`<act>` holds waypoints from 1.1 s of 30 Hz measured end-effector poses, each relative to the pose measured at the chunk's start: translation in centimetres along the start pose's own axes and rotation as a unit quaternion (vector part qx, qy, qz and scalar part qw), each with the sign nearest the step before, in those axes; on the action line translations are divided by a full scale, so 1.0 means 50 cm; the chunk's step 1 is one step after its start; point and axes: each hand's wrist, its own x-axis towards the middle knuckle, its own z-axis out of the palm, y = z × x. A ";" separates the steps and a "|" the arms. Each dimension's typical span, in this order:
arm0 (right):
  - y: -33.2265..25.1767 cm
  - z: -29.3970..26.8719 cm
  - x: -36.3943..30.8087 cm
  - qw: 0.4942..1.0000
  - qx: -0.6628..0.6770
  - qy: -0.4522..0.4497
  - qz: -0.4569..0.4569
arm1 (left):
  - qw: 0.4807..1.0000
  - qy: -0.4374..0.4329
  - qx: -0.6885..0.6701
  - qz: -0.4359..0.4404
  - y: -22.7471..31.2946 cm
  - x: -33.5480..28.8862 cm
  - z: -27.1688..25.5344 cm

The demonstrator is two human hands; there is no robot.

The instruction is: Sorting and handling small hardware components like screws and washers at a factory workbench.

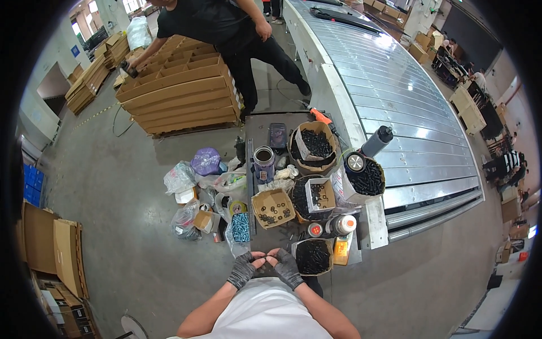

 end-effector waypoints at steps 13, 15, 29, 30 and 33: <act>0.006 -0.055 0.333 0.876 -0.476 -0.004 -0.077 | 0.990 -0.044 -0.038 -0.127 -0.005 0.098 -0.089; 0.020 -0.037 0.312 0.875 -0.464 0.031 -0.137 | 0.989 -0.005 -0.020 -0.145 -0.011 0.089 -0.103; 0.065 -0.037 0.290 0.888 -0.431 0.051 -0.150 | 0.997 0.009 -0.029 -0.074 -0.018 0.179 -0.085; 0.074 -0.039 0.304 0.887 -0.441 0.052 -0.128 | 0.999 -0.020 -0.001 -0.047 -0.014 0.192 -0.079; 0.093 -0.037 0.313 0.882 -0.461 0.056 -0.084 | 0.992 -0.055 0.117 0.001 0.009 0.202 -0.044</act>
